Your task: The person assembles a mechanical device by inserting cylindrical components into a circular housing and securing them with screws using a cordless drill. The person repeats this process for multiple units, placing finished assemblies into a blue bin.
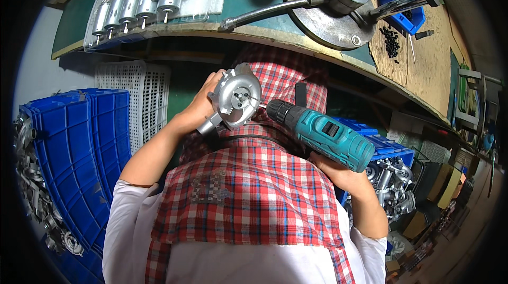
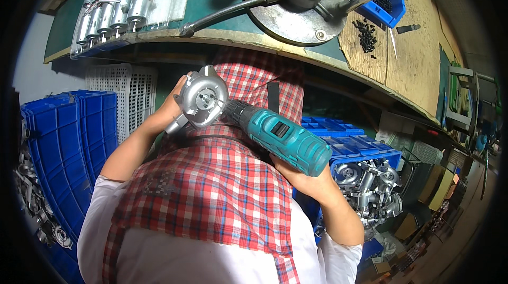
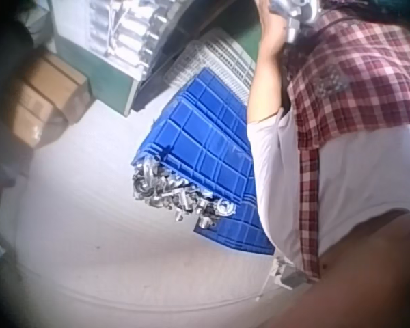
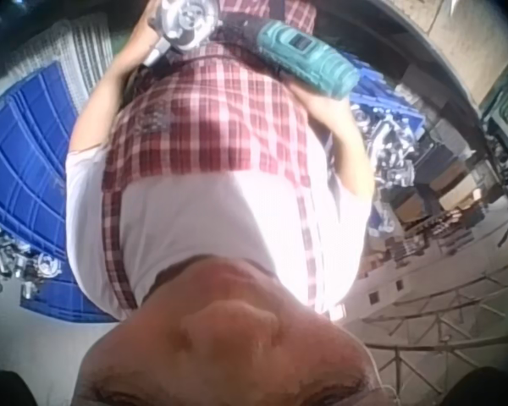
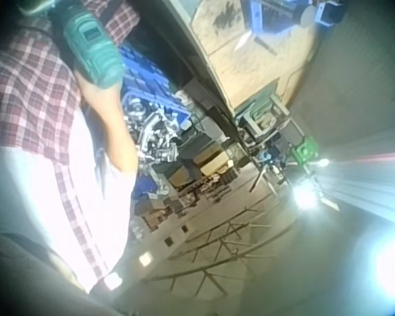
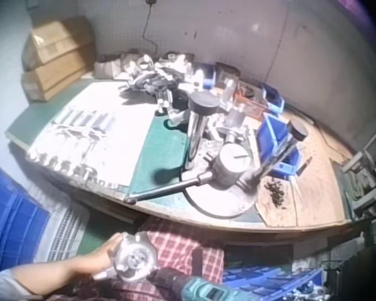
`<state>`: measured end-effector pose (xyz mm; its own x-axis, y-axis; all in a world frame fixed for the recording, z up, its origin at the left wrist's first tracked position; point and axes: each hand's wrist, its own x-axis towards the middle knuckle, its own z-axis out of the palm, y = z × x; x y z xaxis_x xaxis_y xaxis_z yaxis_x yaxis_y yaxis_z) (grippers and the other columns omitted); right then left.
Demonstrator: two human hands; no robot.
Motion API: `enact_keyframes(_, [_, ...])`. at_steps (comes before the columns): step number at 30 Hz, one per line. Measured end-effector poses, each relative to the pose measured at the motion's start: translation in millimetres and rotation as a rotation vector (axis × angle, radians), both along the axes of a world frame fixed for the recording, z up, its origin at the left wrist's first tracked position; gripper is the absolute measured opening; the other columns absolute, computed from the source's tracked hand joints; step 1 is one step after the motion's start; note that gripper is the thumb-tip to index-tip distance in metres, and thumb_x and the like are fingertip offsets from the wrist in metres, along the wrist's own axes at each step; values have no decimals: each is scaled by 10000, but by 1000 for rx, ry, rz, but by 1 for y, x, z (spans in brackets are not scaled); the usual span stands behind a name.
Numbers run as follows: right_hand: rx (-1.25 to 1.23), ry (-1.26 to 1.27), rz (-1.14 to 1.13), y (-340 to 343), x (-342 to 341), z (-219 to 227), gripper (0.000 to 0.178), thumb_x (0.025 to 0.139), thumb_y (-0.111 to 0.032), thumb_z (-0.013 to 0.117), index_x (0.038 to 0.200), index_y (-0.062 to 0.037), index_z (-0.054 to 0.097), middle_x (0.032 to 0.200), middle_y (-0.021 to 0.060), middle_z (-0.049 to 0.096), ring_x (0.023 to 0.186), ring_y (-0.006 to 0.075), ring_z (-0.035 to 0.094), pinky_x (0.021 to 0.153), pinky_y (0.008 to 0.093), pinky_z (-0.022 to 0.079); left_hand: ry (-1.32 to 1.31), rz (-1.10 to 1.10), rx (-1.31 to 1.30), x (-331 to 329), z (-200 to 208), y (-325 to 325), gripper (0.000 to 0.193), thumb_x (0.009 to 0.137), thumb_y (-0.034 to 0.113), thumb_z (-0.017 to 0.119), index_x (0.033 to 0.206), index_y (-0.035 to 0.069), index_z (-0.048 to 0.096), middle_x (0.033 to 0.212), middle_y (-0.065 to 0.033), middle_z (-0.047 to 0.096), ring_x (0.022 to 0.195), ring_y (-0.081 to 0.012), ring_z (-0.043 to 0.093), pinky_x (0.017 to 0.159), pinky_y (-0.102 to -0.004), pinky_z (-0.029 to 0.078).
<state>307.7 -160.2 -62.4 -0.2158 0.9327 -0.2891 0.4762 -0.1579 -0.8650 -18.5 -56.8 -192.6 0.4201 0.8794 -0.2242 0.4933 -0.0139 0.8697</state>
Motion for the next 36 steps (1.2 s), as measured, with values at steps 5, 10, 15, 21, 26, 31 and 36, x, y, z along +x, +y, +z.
enact_keyframes(5, [62,-5,31,1,-2,0,251,821,-50,775,1060,-32,702,983,120,723,871,252,713,756,343,560,6,-9,-17,3,8,2,443,827,139,705,1221,19,541,1153,-98,509,1100,-303,477,998,-375,425])
enact_keyframes(10, [44,-6,48,3,-1,0,305,825,-51,772,1113,-23,677,1031,125,711,909,254,708,791,344,558,33,-9,-28,5,11,1,451,843,158,699,1244,27,538,1161,-97,502,1096,-299,472,996,-379,433])
enact_keyframes(15, [74,-17,76,6,-2,-1,385,833,-43,759,1193,-10,628,1105,135,686,968,249,696,836,343,554,66,-18,-58,6,14,3,458,860,174,683,1267,33,526,1172,-102,492,1089,-292,468,996,-382,436])
enact_keyframes(21, [46,-44,79,6,-1,-2,392,835,-47,760,1201,-8,625,1103,137,688,968,245,700,826,338,558,46,-17,-41,6,16,3,476,844,181,700,1263,33,530,1169,-103,494,1089,-294,467,997,-385,435])
enact_keyframes(26, [20,-39,42,7,-4,0,386,837,-62,766,1196,-10,631,1040,130,710,919,240,711,792,334,565,39,-22,-9,5,13,3,474,829,169,707,1250,32,538,1166,-106,496,1084,-303,467,984,-392,436])
enact_keyframes(31, [11,11,9,11,-5,3,298,848,-81,765,1128,-25,676,982,125,725,890,239,716,766,336,565,38,-23,-19,5,15,3,484,804,144,719,1238,27,538,1157,-111,494,1078,-315,466,976,-400,435])
enact_keyframes(36, [32,-22,-5,6,-5,1,265,839,-70,767,1092,-34,696,980,128,726,878,241,715,756,338,564,27,-15,-22,6,16,3,481,789,128,728,1217,22,537,1134,-113,488,1066,-317,467,973,-402,432])
